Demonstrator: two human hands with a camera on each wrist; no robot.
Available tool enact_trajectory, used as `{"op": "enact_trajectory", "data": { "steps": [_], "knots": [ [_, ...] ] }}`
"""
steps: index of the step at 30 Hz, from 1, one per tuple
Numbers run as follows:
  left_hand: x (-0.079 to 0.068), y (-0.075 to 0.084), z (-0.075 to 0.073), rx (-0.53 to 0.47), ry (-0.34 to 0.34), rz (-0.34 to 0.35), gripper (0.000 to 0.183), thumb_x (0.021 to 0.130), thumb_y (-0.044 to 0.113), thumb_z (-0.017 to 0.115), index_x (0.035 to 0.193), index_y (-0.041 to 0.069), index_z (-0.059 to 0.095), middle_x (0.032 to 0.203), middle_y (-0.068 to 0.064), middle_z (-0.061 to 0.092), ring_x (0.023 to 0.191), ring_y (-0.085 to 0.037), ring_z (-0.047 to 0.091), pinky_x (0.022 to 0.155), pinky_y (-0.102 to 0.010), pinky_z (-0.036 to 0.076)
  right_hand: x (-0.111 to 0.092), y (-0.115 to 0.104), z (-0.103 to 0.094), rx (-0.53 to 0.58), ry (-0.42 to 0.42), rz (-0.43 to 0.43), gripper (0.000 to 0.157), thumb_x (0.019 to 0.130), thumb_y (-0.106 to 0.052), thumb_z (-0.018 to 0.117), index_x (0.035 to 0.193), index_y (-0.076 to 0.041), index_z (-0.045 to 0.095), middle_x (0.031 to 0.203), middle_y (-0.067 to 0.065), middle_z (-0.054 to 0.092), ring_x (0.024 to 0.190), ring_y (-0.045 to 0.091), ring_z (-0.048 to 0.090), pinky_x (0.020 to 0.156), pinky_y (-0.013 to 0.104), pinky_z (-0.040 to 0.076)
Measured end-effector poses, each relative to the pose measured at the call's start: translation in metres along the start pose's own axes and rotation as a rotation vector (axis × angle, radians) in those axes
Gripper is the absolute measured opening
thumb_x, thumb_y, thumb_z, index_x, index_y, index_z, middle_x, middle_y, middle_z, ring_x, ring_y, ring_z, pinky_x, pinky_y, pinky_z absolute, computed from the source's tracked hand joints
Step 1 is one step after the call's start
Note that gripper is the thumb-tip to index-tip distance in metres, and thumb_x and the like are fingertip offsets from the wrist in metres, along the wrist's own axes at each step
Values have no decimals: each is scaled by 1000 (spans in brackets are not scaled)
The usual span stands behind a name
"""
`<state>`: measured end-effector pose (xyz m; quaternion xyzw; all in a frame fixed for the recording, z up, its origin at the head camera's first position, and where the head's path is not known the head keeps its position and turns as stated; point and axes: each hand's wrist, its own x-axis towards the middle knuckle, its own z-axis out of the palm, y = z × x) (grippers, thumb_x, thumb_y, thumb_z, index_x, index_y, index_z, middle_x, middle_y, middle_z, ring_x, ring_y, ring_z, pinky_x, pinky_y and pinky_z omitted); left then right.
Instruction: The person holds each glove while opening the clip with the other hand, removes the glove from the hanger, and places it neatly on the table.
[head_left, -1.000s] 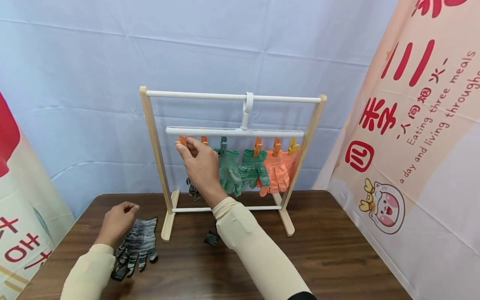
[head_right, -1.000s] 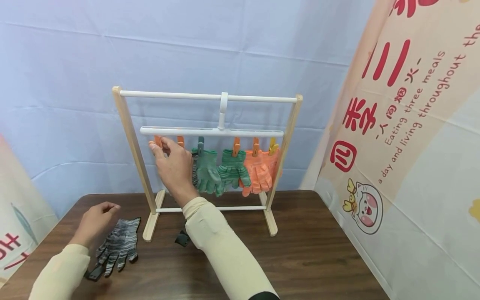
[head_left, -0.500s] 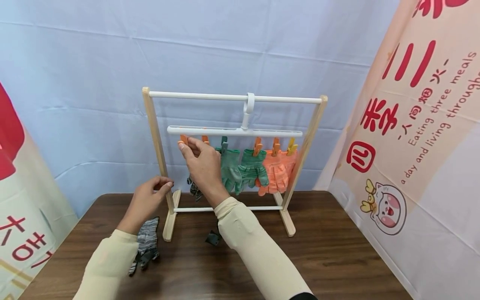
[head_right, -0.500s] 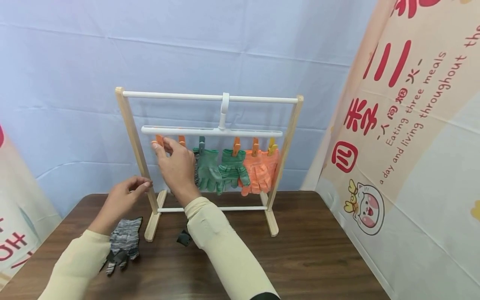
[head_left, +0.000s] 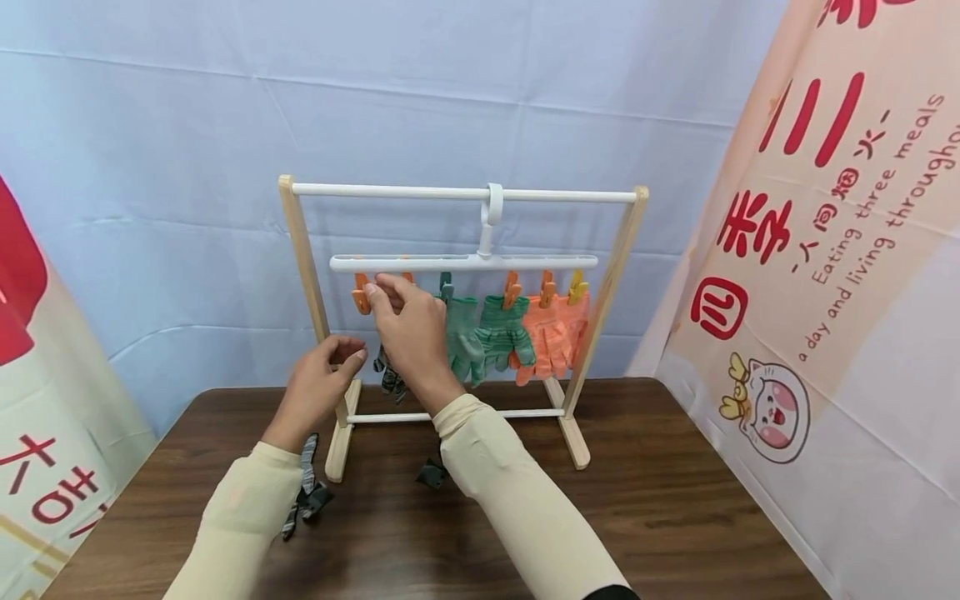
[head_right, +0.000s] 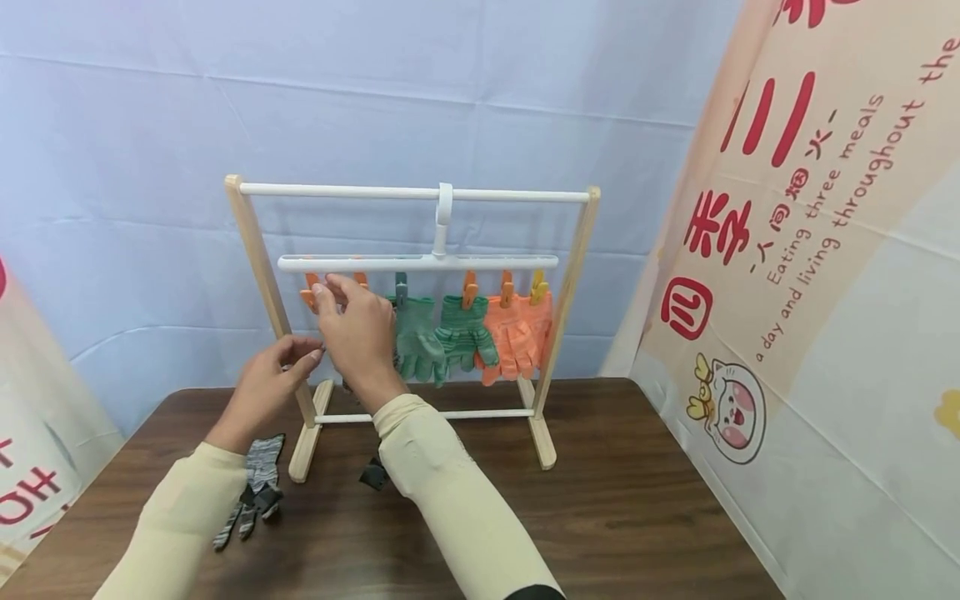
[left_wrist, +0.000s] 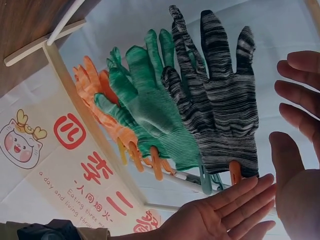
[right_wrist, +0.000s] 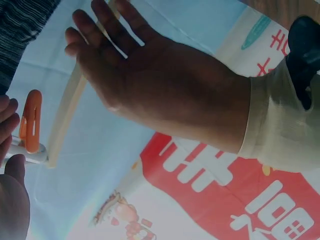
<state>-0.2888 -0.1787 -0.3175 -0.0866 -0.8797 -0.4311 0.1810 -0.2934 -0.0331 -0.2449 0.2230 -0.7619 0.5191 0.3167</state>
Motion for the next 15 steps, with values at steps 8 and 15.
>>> {"op": "enact_trajectory", "data": {
  "steps": [8,15],
  "knots": [
    [7,3,9,-5,16,18,37,92,41,52,116,14,58,106,-5,61,100,-21,56,84,-42,44,-1,4,-8,-25,39,-46,24,93,-30,55,108,-15,67,84,-7,68,70,-4,58,60,16,46],
    [12,5,12,-22,-3,21,37,91,39,54,118,13,56,110,-5,59,104,-22,54,84,-43,44,-2,8,-17,-82,134,-92,22,93,-27,53,105,-15,67,83,-7,66,71,0,58,61,18,45]
  ]
}}
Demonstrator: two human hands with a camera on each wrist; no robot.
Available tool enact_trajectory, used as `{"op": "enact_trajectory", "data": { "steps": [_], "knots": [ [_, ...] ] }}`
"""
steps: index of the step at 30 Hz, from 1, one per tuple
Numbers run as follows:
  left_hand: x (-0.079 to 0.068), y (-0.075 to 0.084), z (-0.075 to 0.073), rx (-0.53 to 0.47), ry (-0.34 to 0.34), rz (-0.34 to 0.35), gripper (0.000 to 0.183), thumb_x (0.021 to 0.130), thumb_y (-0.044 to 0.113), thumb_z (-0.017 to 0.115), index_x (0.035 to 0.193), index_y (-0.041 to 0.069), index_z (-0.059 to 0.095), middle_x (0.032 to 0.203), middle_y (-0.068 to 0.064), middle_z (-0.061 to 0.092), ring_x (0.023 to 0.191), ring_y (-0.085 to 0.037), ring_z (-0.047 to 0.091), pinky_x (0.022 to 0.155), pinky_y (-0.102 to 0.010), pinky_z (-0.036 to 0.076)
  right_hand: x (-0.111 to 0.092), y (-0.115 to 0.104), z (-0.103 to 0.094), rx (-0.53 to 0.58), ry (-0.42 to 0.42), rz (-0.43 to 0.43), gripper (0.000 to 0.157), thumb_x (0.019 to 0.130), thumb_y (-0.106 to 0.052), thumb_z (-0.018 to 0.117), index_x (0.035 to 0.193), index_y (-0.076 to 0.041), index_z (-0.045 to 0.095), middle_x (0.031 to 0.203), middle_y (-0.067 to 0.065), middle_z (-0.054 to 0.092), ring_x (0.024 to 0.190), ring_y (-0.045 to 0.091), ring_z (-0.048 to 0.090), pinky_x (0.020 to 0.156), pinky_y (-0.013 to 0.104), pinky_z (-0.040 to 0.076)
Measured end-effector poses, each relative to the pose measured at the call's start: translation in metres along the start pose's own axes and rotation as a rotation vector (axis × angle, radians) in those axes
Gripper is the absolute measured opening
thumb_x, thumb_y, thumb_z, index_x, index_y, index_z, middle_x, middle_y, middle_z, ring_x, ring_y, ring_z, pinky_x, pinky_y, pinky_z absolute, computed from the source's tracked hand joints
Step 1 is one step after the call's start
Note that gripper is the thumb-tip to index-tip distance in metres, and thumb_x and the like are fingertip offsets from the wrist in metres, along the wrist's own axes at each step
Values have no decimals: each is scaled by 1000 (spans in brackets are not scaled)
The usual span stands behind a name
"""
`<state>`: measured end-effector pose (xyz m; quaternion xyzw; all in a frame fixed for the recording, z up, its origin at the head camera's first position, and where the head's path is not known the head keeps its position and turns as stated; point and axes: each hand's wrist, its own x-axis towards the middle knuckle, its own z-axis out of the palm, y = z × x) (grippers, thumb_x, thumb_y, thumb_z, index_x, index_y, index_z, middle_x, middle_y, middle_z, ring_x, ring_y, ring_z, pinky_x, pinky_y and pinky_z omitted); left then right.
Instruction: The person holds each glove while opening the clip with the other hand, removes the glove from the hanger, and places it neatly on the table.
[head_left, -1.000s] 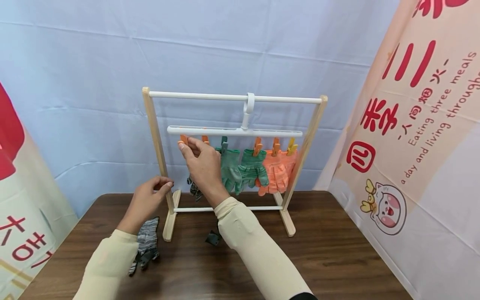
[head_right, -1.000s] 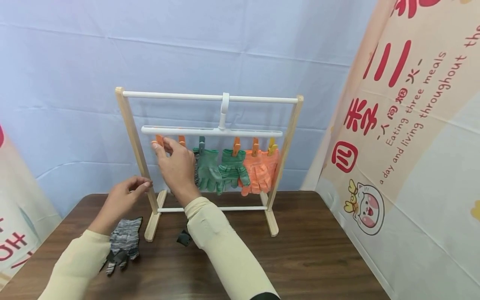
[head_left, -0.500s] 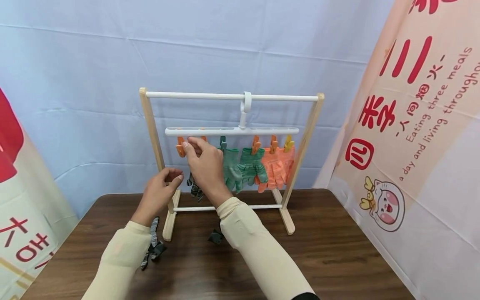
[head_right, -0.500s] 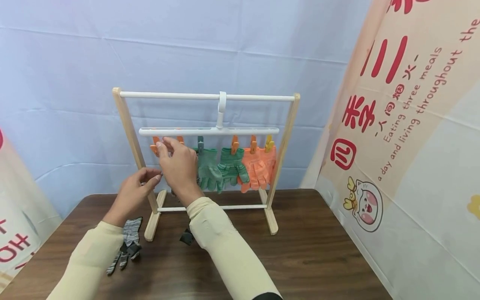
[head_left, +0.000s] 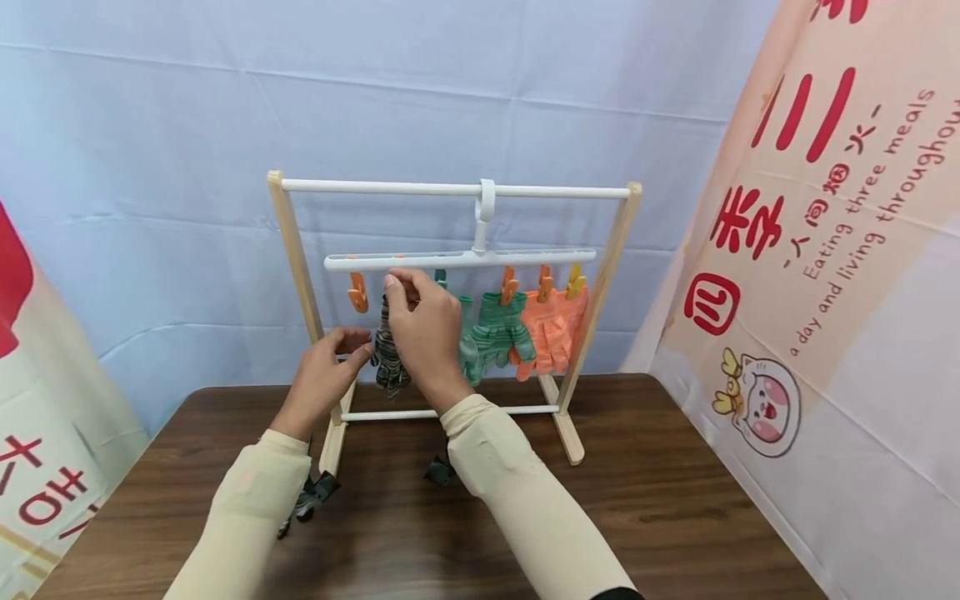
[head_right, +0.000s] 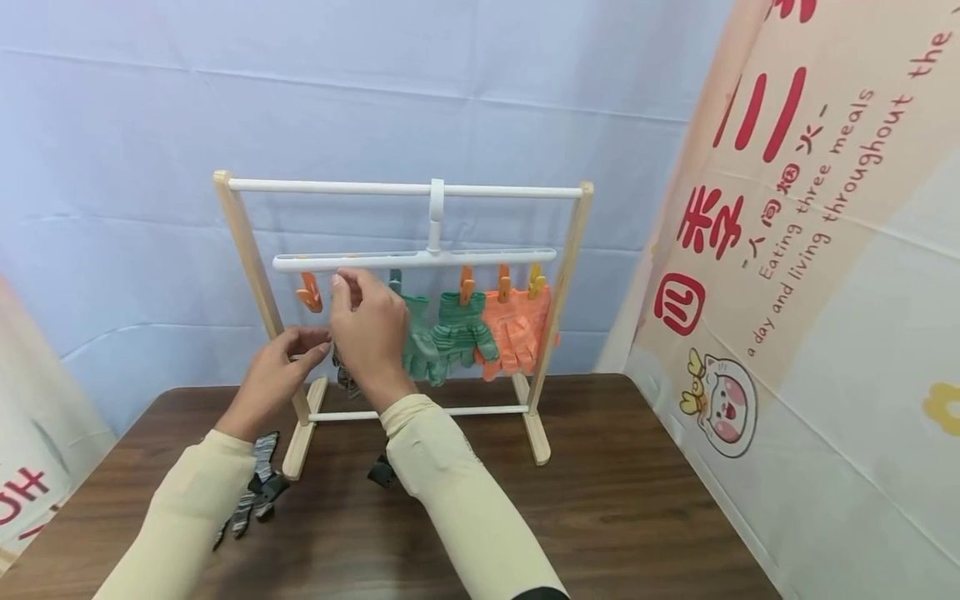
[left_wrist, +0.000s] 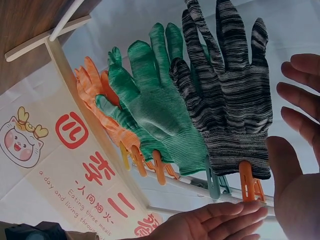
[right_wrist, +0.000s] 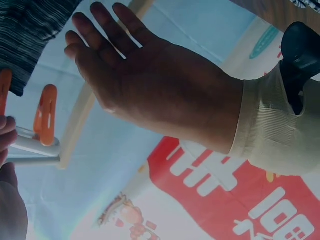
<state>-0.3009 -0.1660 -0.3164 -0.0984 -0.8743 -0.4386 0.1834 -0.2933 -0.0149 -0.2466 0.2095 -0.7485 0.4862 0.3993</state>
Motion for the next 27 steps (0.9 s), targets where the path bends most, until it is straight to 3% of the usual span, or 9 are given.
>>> {"op": "enact_trajectory", "data": {
  "steps": [11,20,27],
  "knots": [
    [6,2,3,-14,-12,-2,39,92,36,54,124,13,53,114,-6,58,107,-23,53,86,-44,43,-1,6,-4,-115,29,24,29,92,-28,55,116,-12,61,101,-4,58,75,4,56,62,25,44],
    [13,3,6,-11,-14,-21,45,92,37,53,130,13,48,125,-9,53,111,-27,52,84,-46,44,-3,7,-5,-187,-151,133,44,93,-34,53,130,-11,51,117,5,56,71,6,59,62,29,47],
    [15,4,8,4,-24,-1,43,92,37,53,129,16,50,123,-9,55,109,-28,54,83,-45,45,-2,10,-4,-80,-280,232,48,95,-31,51,136,-9,42,118,4,58,60,0,58,62,27,48]
  ]
}}
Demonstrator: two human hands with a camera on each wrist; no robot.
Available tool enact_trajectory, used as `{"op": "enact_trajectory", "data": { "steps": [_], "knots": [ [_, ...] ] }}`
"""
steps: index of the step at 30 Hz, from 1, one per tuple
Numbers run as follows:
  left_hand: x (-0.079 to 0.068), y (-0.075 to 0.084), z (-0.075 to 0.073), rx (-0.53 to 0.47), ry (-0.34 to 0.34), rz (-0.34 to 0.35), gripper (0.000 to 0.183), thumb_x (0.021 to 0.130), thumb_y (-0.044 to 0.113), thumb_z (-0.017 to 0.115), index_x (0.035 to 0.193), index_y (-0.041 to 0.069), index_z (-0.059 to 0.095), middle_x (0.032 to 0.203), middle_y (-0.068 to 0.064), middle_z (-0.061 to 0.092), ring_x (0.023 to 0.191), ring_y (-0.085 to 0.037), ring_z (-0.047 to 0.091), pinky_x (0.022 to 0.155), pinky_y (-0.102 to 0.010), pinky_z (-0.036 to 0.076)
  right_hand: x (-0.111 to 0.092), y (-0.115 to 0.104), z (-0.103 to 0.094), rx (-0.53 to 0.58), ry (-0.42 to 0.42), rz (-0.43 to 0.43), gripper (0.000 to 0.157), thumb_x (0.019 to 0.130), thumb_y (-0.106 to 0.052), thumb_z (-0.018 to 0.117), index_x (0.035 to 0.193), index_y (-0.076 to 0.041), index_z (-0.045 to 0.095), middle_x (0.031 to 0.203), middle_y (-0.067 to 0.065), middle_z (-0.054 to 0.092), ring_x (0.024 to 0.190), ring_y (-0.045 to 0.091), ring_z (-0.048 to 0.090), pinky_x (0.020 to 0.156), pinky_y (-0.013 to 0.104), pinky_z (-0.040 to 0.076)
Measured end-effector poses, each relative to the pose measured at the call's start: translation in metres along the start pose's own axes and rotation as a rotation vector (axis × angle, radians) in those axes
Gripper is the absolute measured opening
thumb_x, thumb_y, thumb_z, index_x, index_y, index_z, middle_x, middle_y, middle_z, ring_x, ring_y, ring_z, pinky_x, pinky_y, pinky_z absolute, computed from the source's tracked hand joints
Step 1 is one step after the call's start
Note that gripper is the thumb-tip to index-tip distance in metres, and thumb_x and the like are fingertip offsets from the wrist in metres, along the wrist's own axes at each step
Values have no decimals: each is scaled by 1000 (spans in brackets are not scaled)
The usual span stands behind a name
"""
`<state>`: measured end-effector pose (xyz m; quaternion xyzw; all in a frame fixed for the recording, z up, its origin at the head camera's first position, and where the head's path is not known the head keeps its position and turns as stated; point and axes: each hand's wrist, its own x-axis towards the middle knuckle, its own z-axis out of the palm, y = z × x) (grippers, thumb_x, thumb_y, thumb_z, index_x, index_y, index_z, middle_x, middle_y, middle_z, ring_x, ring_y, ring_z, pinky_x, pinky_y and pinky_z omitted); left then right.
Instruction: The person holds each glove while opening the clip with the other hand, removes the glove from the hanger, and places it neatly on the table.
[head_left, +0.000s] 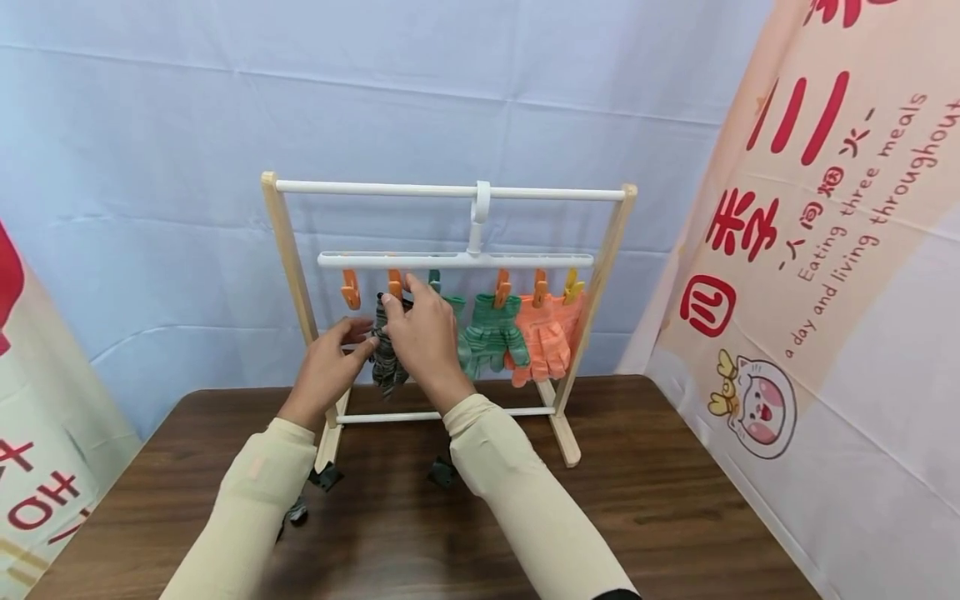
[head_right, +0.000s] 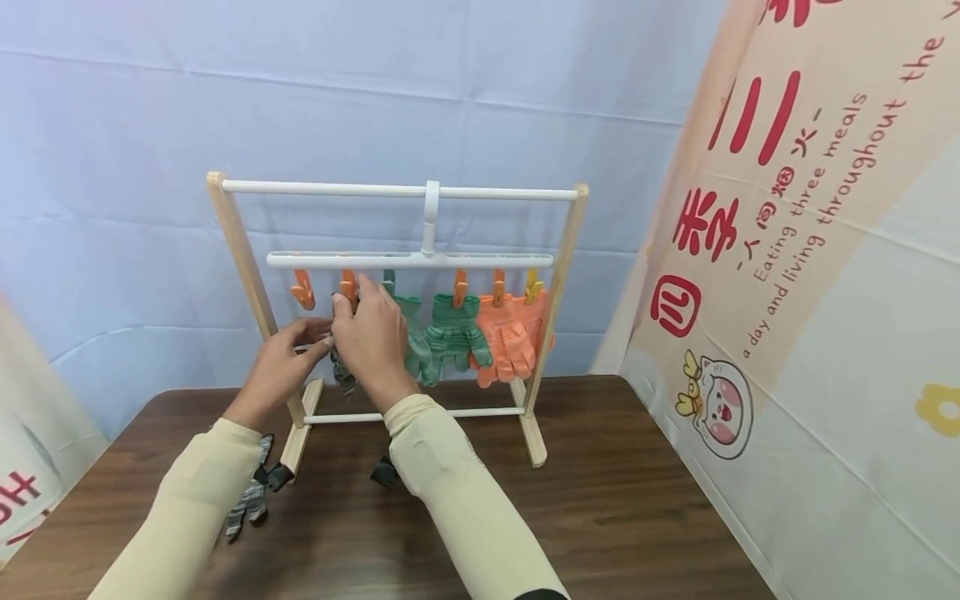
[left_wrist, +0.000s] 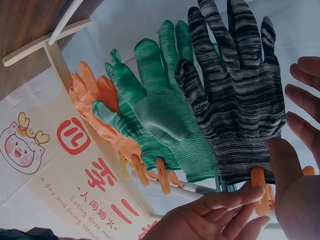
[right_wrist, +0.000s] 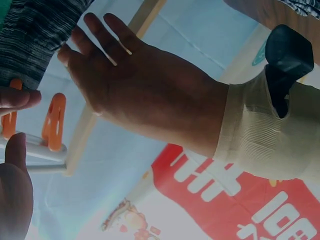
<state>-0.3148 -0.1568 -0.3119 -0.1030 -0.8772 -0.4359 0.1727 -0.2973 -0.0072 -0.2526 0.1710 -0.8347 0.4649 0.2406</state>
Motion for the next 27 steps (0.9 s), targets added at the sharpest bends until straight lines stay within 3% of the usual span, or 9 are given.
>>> {"op": "enact_trajectory", "data": {
  "steps": [6,11,18,21,27],
  "knots": [
    [7,5,0,-35,-17,-13,46,91,43,52,128,14,49,121,-10,55,107,-30,55,84,-45,45,6,0,3,42,12,39,44,95,-29,50,135,-12,44,119,1,58,59,2,60,54,23,46],
    [12,6,-1,-55,20,-9,42,92,41,51,121,11,54,117,-11,57,108,-30,54,85,-45,45,11,-1,4,86,8,44,41,95,-29,51,132,-12,48,114,1,59,55,11,61,51,24,46],
    [13,9,-1,-68,80,33,31,92,37,53,102,9,61,89,-8,58,80,-23,52,68,-36,41,13,-2,1,1,40,58,40,93,-36,53,128,-18,55,110,-3,62,58,11,53,51,27,41],
    [12,11,-1,-66,86,36,29,92,37,54,99,9,61,82,-7,56,73,-22,48,65,-34,39,12,-3,0,-51,78,62,38,91,-40,54,123,-21,59,107,-8,63,70,13,53,55,30,40],
    [13,12,-1,-73,66,21,32,91,38,54,103,8,62,85,-8,59,75,-22,50,66,-35,40,11,-4,1,-8,114,127,34,90,-40,56,118,-23,63,103,-10,64,89,12,46,67,30,39]
  ]
}}
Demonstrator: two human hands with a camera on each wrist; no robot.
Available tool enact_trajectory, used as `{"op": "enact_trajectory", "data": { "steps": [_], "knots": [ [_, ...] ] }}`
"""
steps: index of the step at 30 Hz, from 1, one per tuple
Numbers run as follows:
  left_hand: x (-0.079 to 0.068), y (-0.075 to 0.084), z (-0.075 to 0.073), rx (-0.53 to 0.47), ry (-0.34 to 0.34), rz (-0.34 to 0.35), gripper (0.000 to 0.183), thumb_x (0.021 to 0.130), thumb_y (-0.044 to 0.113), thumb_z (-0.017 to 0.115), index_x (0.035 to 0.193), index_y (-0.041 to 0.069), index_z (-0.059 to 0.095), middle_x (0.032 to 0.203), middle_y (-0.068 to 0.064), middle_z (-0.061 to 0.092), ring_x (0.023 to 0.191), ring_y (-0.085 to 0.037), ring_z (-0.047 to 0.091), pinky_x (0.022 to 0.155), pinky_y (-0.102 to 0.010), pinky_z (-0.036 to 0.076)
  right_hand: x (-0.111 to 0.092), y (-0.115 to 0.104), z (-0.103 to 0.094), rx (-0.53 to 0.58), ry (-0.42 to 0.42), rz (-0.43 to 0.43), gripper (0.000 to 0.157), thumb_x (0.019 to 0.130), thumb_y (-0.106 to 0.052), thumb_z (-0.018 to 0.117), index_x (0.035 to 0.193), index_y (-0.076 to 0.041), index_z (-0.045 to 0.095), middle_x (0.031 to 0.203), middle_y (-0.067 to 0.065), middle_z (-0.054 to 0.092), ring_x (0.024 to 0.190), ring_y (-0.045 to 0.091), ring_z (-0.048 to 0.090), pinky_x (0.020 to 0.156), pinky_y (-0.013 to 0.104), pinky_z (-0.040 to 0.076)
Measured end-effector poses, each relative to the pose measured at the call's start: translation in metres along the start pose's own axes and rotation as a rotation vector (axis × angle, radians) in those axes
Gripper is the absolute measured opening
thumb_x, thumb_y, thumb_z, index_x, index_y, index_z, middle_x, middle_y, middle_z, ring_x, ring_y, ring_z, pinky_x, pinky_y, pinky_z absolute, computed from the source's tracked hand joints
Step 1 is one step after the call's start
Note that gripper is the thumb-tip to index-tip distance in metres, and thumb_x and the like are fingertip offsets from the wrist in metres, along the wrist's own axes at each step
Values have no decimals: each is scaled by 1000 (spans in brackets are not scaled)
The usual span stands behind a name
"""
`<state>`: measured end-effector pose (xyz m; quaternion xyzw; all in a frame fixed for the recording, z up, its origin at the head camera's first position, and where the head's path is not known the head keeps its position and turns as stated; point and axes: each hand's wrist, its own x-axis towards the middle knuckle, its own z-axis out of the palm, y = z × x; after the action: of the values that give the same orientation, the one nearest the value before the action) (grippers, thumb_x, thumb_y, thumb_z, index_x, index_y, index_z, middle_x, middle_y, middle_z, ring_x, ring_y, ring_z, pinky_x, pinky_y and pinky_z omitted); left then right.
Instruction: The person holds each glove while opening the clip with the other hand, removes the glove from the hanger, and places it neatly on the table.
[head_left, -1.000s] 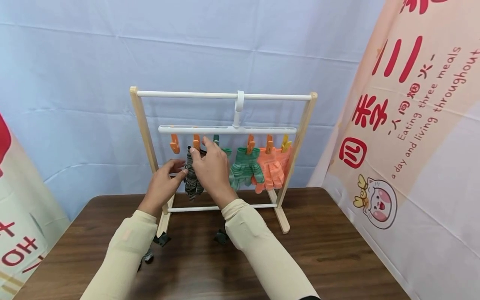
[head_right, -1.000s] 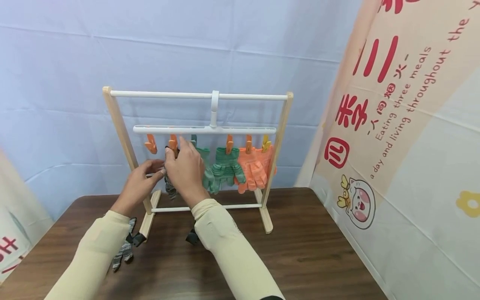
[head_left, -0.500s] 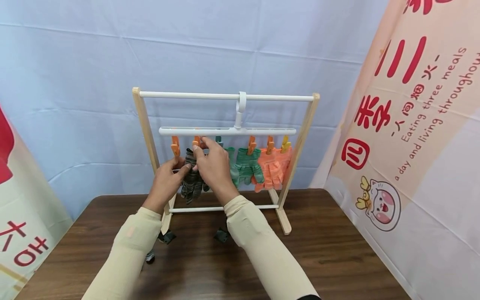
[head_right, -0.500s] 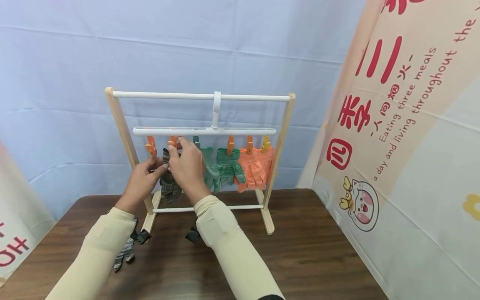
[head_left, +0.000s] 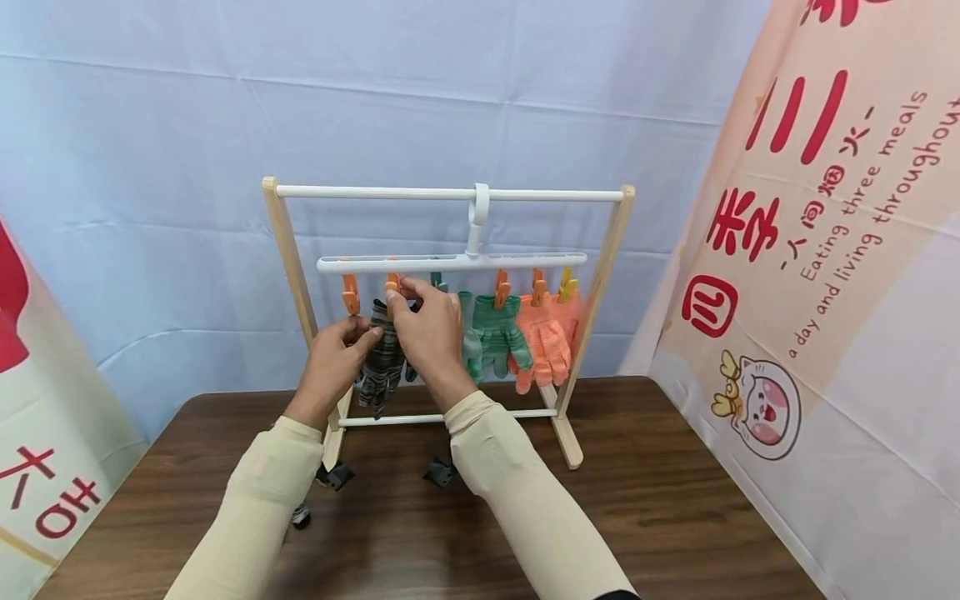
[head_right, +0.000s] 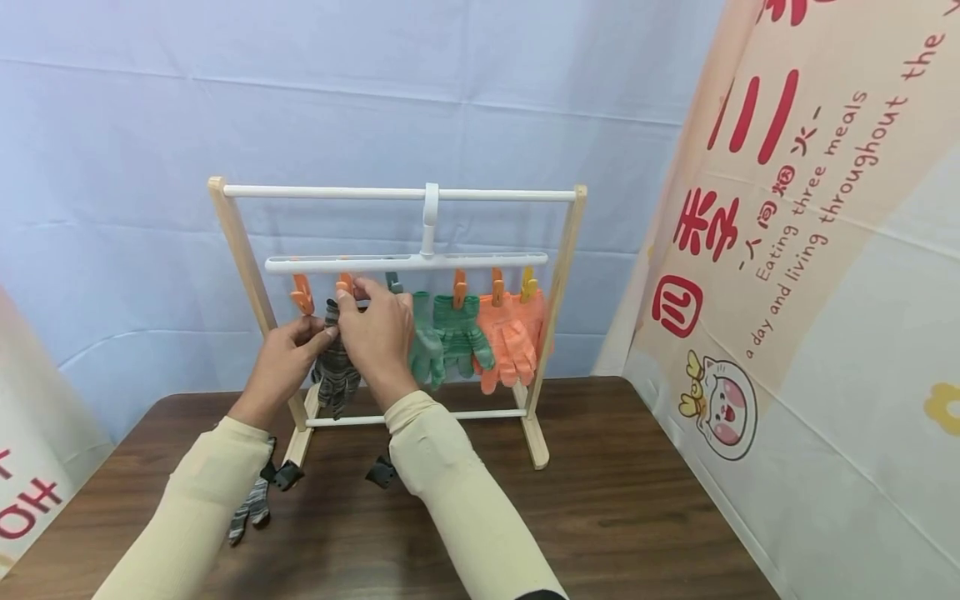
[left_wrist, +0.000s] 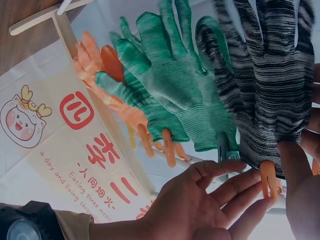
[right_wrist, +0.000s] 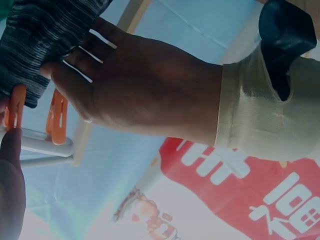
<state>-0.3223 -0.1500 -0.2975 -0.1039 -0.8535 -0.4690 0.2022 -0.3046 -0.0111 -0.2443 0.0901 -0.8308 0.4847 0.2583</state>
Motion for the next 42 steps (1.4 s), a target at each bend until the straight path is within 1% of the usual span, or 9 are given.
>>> {"op": "enact_trajectory", "data": {
  "steps": [6,8,10,14,18,26,32,39,42],
  "knots": [
    [-3,1,0,-19,-13,-26,36,91,40,55,107,8,61,90,-9,62,79,-22,53,69,-35,42,-2,-1,0,98,-24,48,34,91,-37,55,120,-21,61,109,-8,62,102,12,53,76,31,45],
    [-3,3,0,-25,-13,-30,36,91,40,55,107,8,61,91,-9,62,80,-22,54,70,-35,42,-2,-2,-1,114,-45,45,36,91,-37,55,123,-20,59,111,-7,62,99,12,56,74,30,47],
    [-4,4,-1,-30,-11,-34,36,91,38,56,108,7,61,93,-10,63,83,-22,55,71,-36,43,-2,-2,-2,111,-65,30,39,91,-37,54,125,-18,57,111,-5,61,100,12,56,77,31,47],
    [-6,5,-2,-39,-15,-44,35,91,37,56,109,7,60,95,-10,63,87,-23,56,74,-38,44,-2,-1,-2,92,-97,-15,41,92,-37,54,127,-15,55,104,-3,59,93,12,55,74,31,46],
    [-8,4,-2,-35,-13,-43,33,91,36,56,107,7,60,94,-11,64,85,-23,57,73,-37,44,-2,-1,-1,137,-108,-14,41,91,-36,56,126,-13,56,99,-4,60,90,11,55,73,30,46],
    [-12,3,-3,-77,-10,-24,30,91,34,57,104,7,61,92,-10,65,82,-21,56,70,-35,43,-2,0,1,245,-72,41,39,86,-35,63,121,-16,62,96,-5,65,87,7,59,71,27,48],
    [-15,3,-4,-100,-18,-15,29,90,33,58,103,6,60,90,-10,64,81,-20,55,70,-34,43,-2,1,2,234,-33,58,37,85,-37,64,117,-20,64,98,-5,67,88,6,60,70,25,48],
    [-19,-1,-6,-57,-10,18,25,91,29,58,100,7,63,79,-9,62,69,-21,50,63,-34,41,-3,2,2,243,-2,65,35,85,-36,65,115,-20,66,100,-3,68,88,6,61,68,24,50],
    [-22,-5,-7,-43,-17,24,24,91,29,57,100,8,62,78,-8,62,69,-21,49,63,-34,40,-3,2,2,228,5,75,35,84,-37,65,115,-21,66,101,-4,68,88,5,61,68,23,50]
  ]
}}
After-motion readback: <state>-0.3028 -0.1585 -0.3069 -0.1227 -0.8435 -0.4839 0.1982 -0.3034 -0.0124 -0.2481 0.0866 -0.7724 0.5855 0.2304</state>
